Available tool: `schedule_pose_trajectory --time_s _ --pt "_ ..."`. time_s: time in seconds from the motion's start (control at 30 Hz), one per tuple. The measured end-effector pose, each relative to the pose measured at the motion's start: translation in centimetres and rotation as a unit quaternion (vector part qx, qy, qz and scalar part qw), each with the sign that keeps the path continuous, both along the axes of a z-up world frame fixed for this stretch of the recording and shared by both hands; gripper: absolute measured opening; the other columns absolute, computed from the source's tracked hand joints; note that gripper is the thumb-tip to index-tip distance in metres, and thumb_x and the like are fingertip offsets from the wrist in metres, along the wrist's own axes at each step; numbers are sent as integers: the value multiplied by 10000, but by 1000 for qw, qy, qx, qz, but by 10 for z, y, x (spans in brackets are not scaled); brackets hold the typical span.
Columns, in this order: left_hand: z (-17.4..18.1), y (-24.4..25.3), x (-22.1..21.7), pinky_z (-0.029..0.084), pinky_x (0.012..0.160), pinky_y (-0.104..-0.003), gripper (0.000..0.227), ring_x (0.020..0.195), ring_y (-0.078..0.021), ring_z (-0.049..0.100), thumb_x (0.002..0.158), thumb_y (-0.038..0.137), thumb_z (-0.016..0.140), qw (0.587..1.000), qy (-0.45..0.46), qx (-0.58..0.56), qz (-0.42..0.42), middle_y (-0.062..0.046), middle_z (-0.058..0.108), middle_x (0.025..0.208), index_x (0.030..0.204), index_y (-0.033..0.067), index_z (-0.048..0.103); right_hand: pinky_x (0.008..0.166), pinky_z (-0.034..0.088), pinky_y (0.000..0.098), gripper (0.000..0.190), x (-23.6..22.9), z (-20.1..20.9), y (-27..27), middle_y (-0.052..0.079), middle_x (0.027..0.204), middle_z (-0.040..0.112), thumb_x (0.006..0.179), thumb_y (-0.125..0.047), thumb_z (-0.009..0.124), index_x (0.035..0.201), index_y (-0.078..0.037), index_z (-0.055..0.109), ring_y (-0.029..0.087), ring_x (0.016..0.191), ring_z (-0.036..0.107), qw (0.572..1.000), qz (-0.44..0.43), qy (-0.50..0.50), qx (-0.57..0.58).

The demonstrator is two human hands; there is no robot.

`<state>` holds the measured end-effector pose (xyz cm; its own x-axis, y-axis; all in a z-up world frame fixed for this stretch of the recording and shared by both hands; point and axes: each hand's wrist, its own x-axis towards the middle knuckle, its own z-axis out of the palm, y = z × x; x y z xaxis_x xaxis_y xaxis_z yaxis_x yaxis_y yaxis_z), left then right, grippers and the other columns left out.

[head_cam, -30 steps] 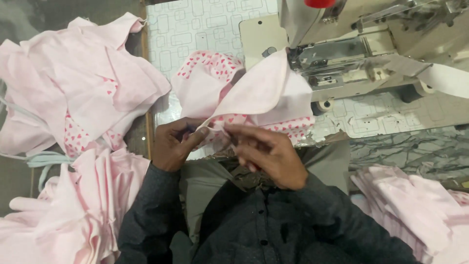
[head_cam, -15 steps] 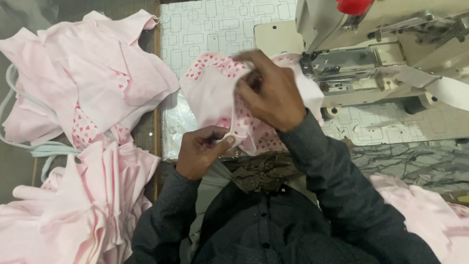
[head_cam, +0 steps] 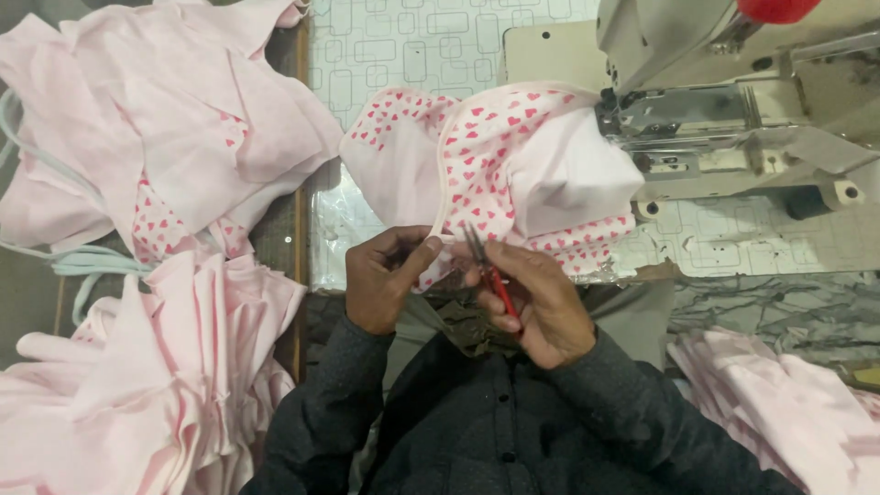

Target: Trimming loose threads from pink fabric pieces using snips, then folding and bundling them with a cord.

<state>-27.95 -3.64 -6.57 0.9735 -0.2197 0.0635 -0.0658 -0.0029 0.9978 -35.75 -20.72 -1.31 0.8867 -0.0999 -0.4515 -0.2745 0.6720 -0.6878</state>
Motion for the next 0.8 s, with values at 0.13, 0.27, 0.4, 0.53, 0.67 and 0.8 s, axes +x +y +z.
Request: schedule_pose_trajectory --time_s 0.13,0.27,0.4,0.53,0.67,0.8 --pt "2 2 -1 586 659 -307 181 704 -105 658 872 131 850 1000 -2 20 9 -148 775 741 999 6 817 285 357 136 318 -4 -18 15 187 850 672 1011 -246 630 1080 62 665 90 474 520 998 34 33 46" --pt "1 4 -1 575 625 -311 162 656 -126 661 872 120 848 999 -24 24 10 -150 760 704 978 2 817 276 339 126 355 1 -33 24 162 766 634 1032 -262 621 1087 86 662 67 454 475 999 11 24 29" --pt "7 5 -2 566 614 -291 131 648 -108 653 883 113 843 999 -43 31 13 -131 752 685 970 16 823 265 322 130 364 2 -34 27 168 722 629 1031 -261 629 1056 101 661 69 432 459 999 -3 19 36" --pt "0 8 2 572 634 -318 128 662 -124 641 887 104 832 999 -36 16 16 -144 755 702 970 7 816 254 311 137 373 -4 -23 24 171 697 612 1037 -258 606 1045 112 654 69 417 445 1000 3 24 9" --pt "-2 8 0 548 614 -292 120 632 -119 623 887 94 825 999 -39 3 9 -122 723 661 954 -3 804 245 315 142 367 -4 -23 28 178 686 612 1032 -250 616 1034 113 671 77 404 447 1000 -8 28 -7" --pt "3 4 -3 545 603 -298 105 612 -121 626 880 85 827 999 -51 14 10 -122 717 647 932 -2 800 249 308 135 338 4 -29 33 164 675 620 1029 -250 632 995 83 676 71 400 445 1000 -21 21 -9"
